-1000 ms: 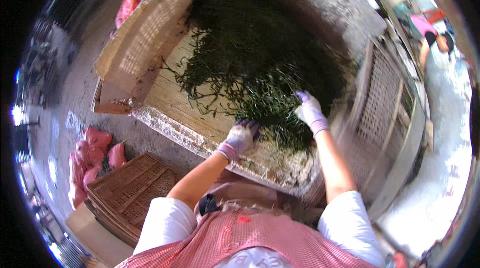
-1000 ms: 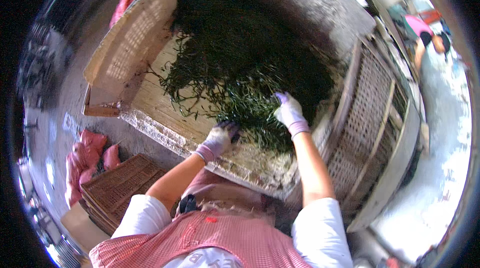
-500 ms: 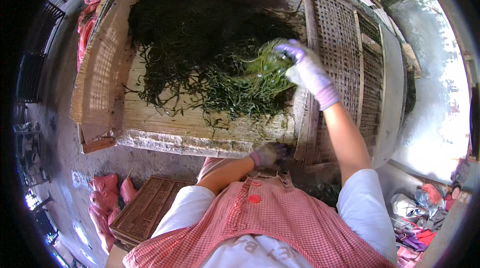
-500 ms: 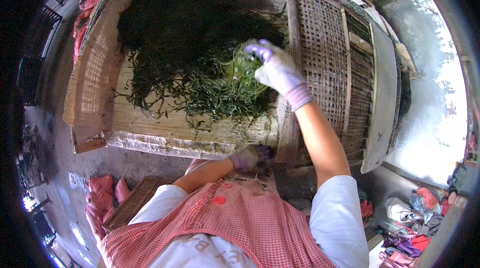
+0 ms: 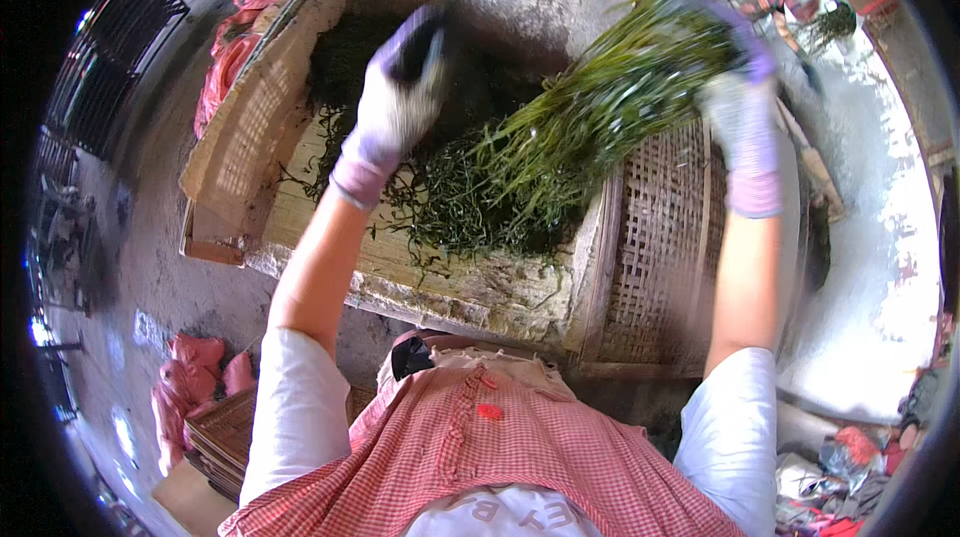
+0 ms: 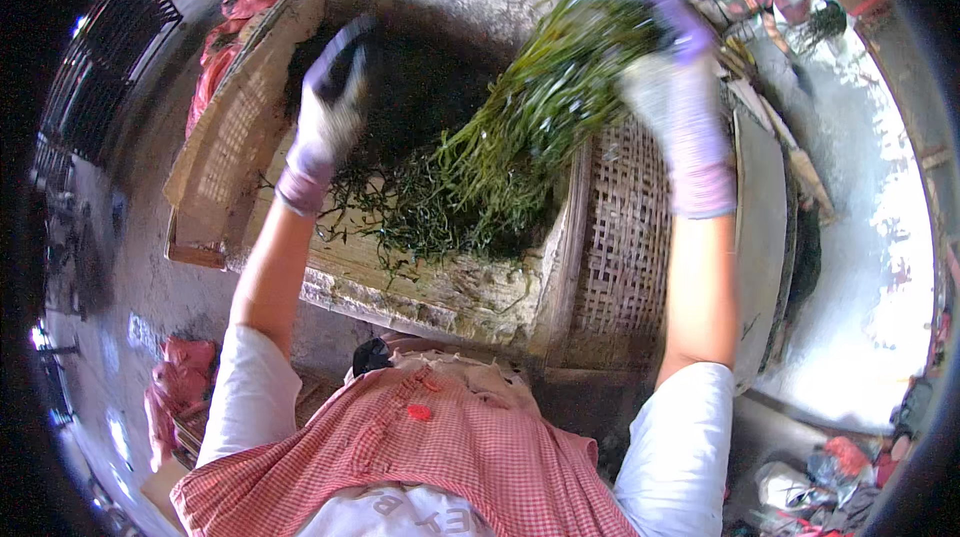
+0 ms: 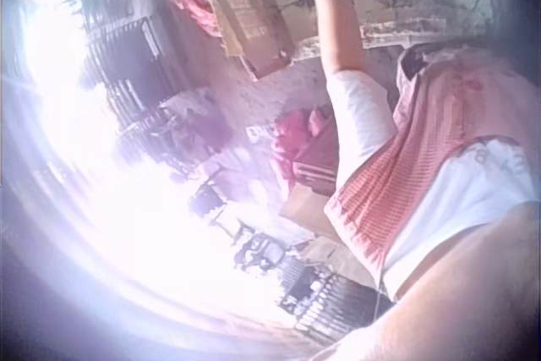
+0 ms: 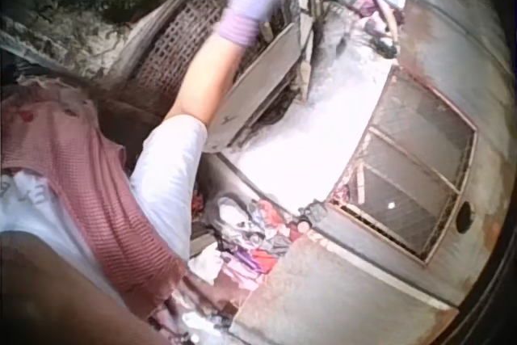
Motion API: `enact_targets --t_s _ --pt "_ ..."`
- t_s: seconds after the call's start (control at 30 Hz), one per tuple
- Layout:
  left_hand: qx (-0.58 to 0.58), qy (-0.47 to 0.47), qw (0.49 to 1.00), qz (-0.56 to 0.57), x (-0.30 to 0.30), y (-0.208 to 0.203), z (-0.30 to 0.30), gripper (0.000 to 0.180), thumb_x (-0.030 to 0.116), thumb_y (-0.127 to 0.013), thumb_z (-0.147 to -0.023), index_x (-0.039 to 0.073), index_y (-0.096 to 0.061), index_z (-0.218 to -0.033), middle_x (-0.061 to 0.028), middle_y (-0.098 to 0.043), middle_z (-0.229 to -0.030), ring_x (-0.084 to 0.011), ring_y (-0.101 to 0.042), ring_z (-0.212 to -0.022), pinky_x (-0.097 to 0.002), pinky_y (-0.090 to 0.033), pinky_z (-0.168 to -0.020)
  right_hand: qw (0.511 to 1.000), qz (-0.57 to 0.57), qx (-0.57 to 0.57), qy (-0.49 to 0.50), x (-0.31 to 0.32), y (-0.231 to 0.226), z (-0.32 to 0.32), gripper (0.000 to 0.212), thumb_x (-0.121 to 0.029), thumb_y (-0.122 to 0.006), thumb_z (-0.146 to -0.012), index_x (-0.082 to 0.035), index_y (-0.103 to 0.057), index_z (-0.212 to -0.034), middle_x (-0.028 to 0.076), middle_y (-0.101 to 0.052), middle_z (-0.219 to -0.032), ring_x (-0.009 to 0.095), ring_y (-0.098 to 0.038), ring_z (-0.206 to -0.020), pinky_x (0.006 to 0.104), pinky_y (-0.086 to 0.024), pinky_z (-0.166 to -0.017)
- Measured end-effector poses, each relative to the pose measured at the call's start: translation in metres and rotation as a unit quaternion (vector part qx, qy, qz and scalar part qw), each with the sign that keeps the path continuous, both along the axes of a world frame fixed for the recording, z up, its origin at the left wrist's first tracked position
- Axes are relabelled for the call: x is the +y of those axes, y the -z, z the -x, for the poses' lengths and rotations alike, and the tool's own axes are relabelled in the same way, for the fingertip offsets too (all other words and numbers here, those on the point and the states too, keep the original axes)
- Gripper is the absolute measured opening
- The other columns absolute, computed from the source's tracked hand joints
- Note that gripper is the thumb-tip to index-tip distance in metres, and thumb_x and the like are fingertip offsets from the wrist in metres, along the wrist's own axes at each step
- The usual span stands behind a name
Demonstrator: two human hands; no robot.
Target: The person picks up bundles of green plants from a large container and arranges them into rows on a bamboo tray.
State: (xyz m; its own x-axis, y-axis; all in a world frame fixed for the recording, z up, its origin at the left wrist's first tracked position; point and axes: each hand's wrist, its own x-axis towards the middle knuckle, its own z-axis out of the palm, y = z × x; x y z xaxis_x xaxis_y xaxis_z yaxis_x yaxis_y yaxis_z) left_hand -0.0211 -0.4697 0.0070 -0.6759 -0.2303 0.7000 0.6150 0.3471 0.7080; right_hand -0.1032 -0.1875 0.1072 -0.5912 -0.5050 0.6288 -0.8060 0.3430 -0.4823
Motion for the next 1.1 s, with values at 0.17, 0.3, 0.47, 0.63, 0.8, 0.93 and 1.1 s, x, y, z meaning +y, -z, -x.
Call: enact_targets --t_s 0.17,0.3,0.47,0.63,0.8,0.93,1.1 --pt "0.124 -0.020 0.948 0.293 0.075 -0.115 0.002 0.034 0.028 -0.064 -0.080 0.000 -0.061 -0.100 -0.0156 -0.062 -0.103 -0.0270 -0.059 -0.098 -0.0330 -0.044 -0.091 0.941 -0.144 0.290 0.104 0.097 -0.151 0.054 0.028 -0.018 -0.053 -0.081 -0.005 -0.059 -0.105 0.012 -0.062 -0.100 0.024 -0.060 -0.088 0.0354 -0.048 -0.081" --pt "0.036 -0.006 0.929 0.367 0.118 -0.003 0.016 0.047 0.035 -0.068 -0.073 0.005 -0.059 -0.108 -0.0177 -0.060 -0.109 -0.0365 -0.055 -0.105 -0.0424 -0.042 -0.095 0.653 -0.387 0.575 0.307 0.117 -0.213 0.072 0.030 -0.023 -0.062 -0.074 -0.007 -0.063 -0.099 0.014 -0.062 -0.098 0.028 -0.059 -0.090 0.0392 -0.048 -0.076" --pt "-0.123 0.118 0.953 0.252 0.087 0.136 -0.037 0.061 0.022 -0.064 -0.080 0.007 -0.040 -0.134 -0.0174 -0.042 -0.136 -0.0295 -0.040 -0.126 -0.0384 -0.030 -0.106 0.880 -0.247 0.345 0.216 0.155 -0.185 0.118 0.040 -0.026 -0.064 -0.076 -0.010 -0.059 -0.112 0.010 -0.060 -0.108 0.028 -0.057 -0.092 0.0403 -0.048 -0.075" --pt "0.021 0.288 0.950 -0.114 0.122 0.021 -0.021 0.095 0.027 -0.076 -0.074 0.002 -0.016 -0.143 -0.0156 -0.035 -0.140 -0.0221 -0.036 -0.127 -0.0336 -0.026 -0.107 0.946 -0.180 0.185 0.197 0.067 -0.115 0.089 0.036 -0.018 -0.060 -0.076 -0.010 -0.058 -0.112 0.010 -0.060 -0.095 0.025 -0.056 -0.076 0.0369 -0.047 -0.064" --pt "-0.230 0.298 0.921 -0.101 0.180 0.105 -0.034 0.082 0.026 -0.077 -0.073 0.001 -0.031 -0.136 -0.0141 -0.045 -0.129 -0.0224 -0.043 -0.117 -0.0338 -0.032 -0.101 0.983 -0.140 0.044 0.111 -0.086 -0.046 0.041 0.035 -0.009 -0.055 -0.077 -0.010 -0.057 -0.112 0.010 -0.060 -0.081 0.021 -0.055 -0.061 0.0334 -0.046 -0.054" --pt "-0.361 0.245 0.836 -0.334 0.217 0.101 -0.038 0.033 0.023 -0.062 -0.087 0.005 -0.054 -0.113 -0.0067 -0.059 -0.096 -0.0189 -0.054 -0.091 -0.0326 -0.045 -0.083 0.959 -0.250 -0.116 0.064 -0.050 0.031 0.050 0.042 -0.006 -0.052 -0.081 -0.011 -0.052 -0.123 0.002 -0.054 -0.063 0.010 -0.044 -0.048 0.0246 -0.037 -0.043" --pt "-0.440 0.307 0.766 -0.355 0.156 0.043 0.013 0.036 0.034 -0.053 -0.091 0.012 -0.054 -0.120 0.0075 -0.049 -0.069 -0.0017 -0.037 -0.047 -0.0181 -0.029 -0.038 0.860 -0.068 -0.454 -0.222 0.053 0.137 0.063 0.050 0.002 -0.058 -0.078 -0.009 -0.050 -0.125 0.008 -0.058 -0.076 0.010 -0.049 -0.055 0.0248 -0.041 -0.044"
